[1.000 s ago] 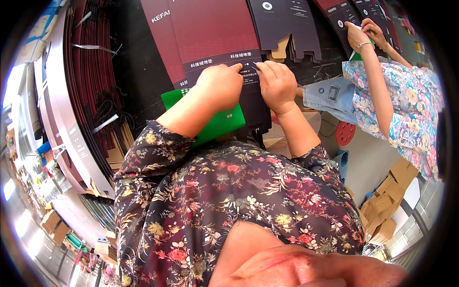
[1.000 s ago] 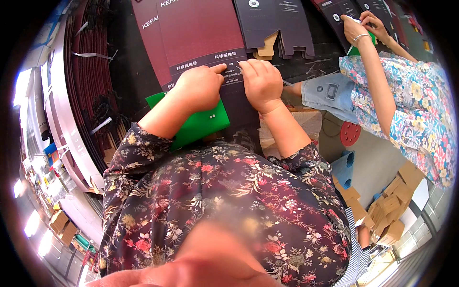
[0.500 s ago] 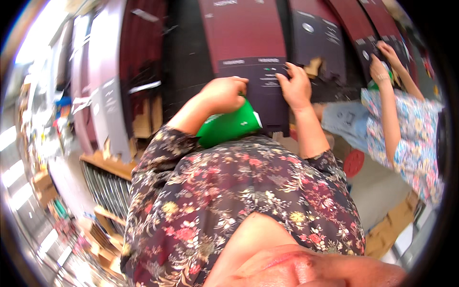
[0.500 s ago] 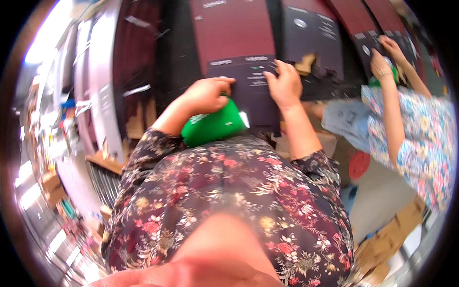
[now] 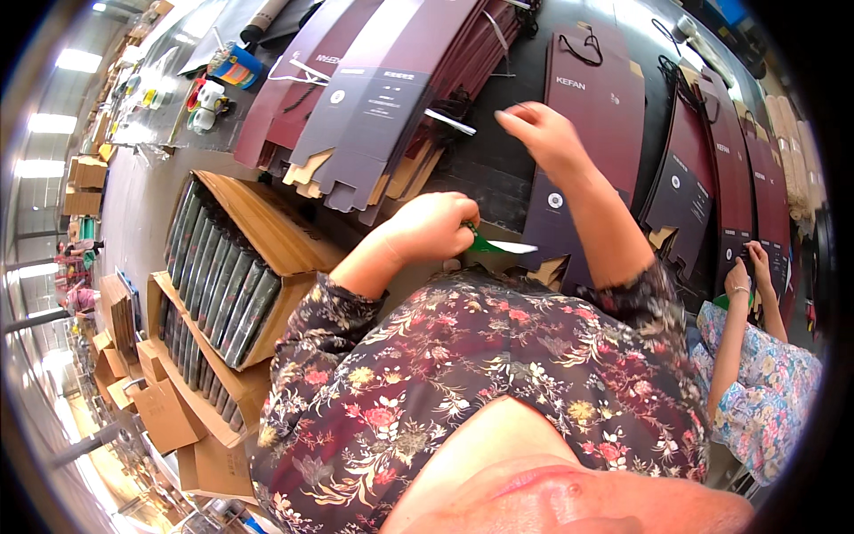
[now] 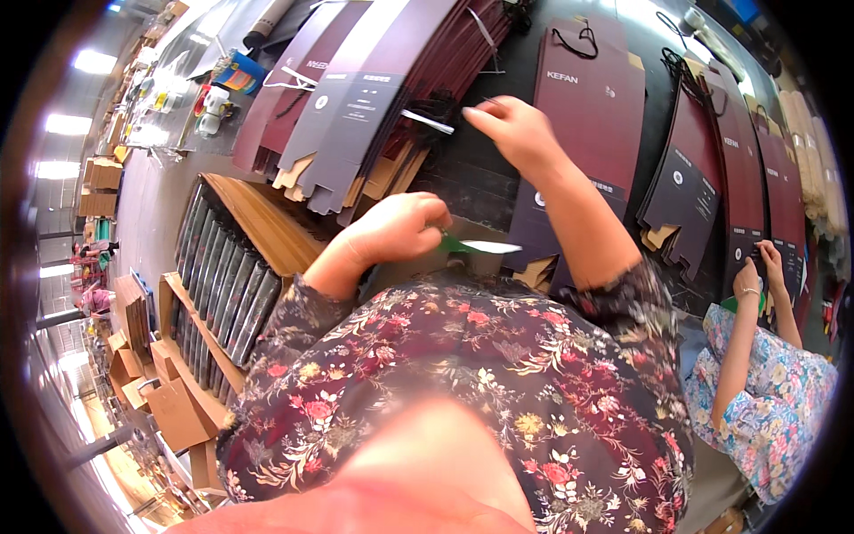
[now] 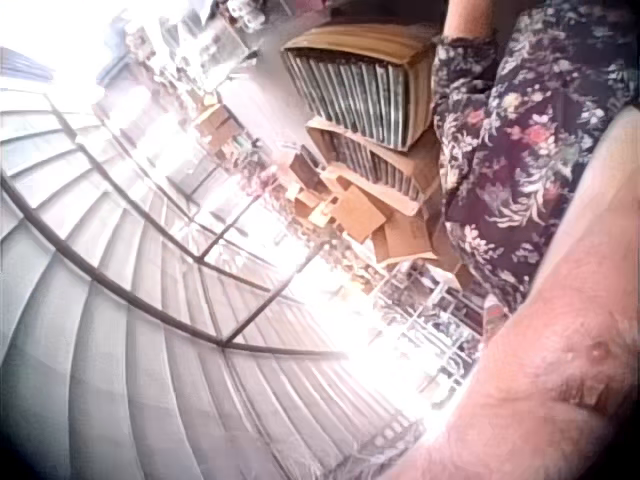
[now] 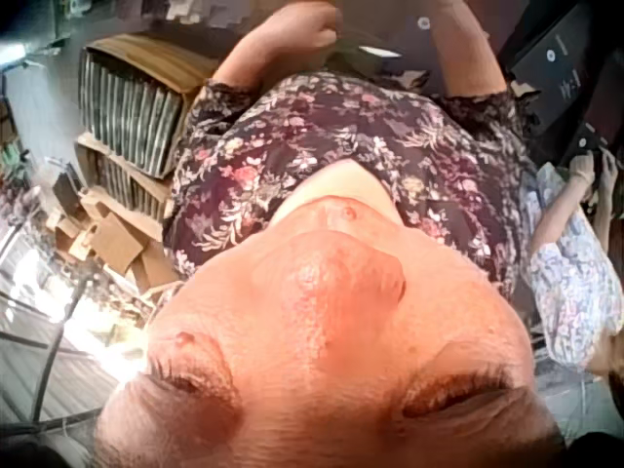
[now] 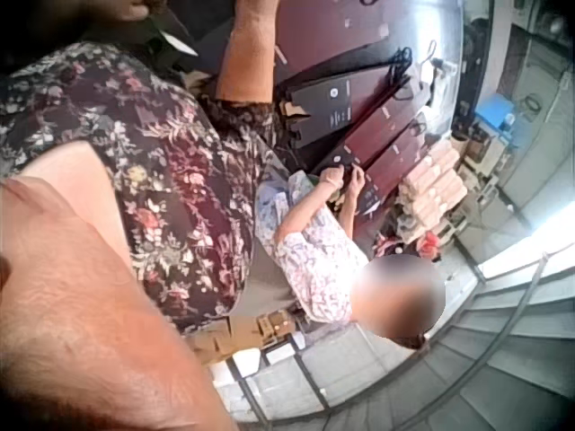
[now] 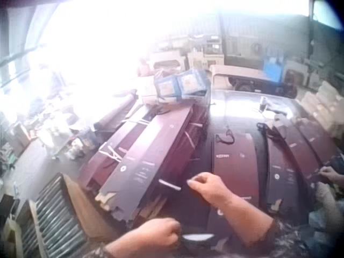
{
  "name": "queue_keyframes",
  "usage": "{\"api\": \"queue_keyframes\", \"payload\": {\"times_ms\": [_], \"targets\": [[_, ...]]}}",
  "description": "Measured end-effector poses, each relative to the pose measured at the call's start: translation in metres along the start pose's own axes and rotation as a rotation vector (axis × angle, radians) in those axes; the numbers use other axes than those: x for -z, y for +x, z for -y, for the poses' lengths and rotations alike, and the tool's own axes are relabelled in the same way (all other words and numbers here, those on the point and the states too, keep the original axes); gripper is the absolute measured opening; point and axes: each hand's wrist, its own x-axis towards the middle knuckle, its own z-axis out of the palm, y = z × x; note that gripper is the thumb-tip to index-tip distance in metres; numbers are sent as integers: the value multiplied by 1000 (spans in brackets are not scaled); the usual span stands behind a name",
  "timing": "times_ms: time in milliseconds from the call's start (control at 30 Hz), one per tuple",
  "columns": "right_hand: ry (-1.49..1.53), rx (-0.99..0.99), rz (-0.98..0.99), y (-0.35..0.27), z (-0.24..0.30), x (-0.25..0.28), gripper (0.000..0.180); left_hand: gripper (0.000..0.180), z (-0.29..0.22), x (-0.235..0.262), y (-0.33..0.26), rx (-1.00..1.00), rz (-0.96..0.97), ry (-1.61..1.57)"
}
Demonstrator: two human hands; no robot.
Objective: The person peels green circular stickers from a sheet and applies them to the designated area on dark maroon-colored cardboard boxes.
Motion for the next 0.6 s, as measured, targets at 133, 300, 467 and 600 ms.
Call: {"api": "queue_keyframes", "payload": {"times_ms": [133,300,467,600], "targets": [[-114,-337,127,77,18,-66,78,26,5,-21,-7,91,-41,-4],[-368,-191,7,93,-2,-85,63,25,24,-44,-15,122,-174,-73],[-354,-197,-39,83,1,-57,58,24,31,-59,-4,104,-260,-116],[47,90,-174,89,-2,-37,45,19,33,-71,7,17,-314,-92]]}}
